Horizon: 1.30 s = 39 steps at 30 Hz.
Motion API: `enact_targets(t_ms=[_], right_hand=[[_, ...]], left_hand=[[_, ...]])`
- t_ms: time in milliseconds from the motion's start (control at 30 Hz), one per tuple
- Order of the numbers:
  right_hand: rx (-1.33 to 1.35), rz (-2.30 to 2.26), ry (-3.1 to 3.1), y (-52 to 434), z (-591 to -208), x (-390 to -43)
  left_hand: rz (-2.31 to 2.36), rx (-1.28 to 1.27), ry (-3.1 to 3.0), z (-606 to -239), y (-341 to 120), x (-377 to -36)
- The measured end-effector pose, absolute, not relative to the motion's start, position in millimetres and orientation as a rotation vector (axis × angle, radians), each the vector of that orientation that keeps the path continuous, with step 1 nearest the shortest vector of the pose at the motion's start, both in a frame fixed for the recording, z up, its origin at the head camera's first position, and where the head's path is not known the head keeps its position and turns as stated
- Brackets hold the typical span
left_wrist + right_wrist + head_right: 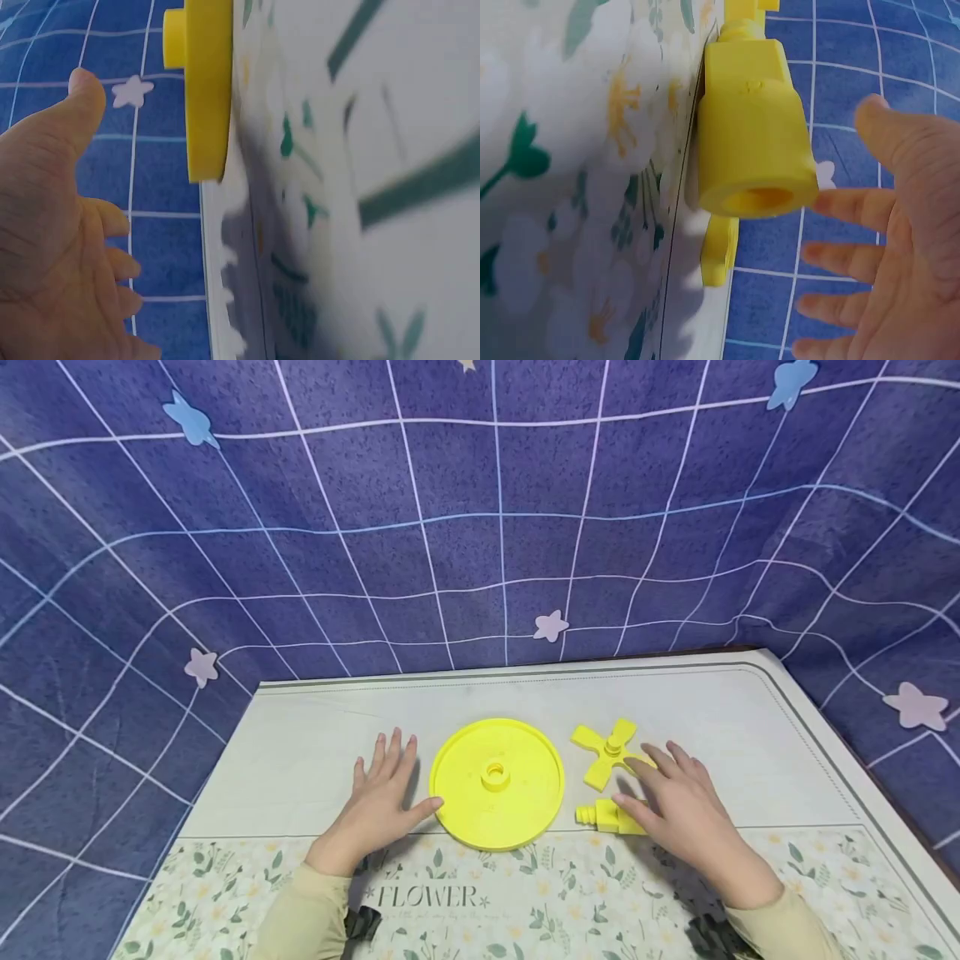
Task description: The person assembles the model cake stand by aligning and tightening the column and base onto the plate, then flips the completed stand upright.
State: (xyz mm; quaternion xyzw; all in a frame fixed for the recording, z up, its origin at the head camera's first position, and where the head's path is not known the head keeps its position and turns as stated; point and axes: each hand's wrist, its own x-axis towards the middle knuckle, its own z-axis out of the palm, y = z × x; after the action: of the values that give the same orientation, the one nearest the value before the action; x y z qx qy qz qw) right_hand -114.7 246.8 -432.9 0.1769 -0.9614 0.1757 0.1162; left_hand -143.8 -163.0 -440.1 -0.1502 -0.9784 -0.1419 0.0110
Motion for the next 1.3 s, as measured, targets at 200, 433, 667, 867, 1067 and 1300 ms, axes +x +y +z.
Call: enact_targets(t_ms=[200, 433, 667, 867, 1067, 1300], right_hand=[[0.578, 0.544, -2.911, 251, -436, -110], [0.625, 0.602, -3.033, 253, -441, -109], [0.607, 0.659, -3.084, 253, -444, -111], [0.54, 0.819, -3.034, 253, -441, -110], [0.514, 0.942, -2.912, 253, -436, -110], [0.563, 1.067, -2.783, 248, -429, -112]], left_hand=[[-0.443, -0.574, -3.12, -442, -151, -143], [-0.425, -0.63, -3.217, -444, -139, -142], [-0.42, -0.63, -3.262, -445, -136, -141], [-0.437, -0.611, -3.275, -447, -135, -141], [-0.487, -0.6, -3.279, -447, -133, -141], [-0.525, -0.597, -3.289, -448, -131, -142]])
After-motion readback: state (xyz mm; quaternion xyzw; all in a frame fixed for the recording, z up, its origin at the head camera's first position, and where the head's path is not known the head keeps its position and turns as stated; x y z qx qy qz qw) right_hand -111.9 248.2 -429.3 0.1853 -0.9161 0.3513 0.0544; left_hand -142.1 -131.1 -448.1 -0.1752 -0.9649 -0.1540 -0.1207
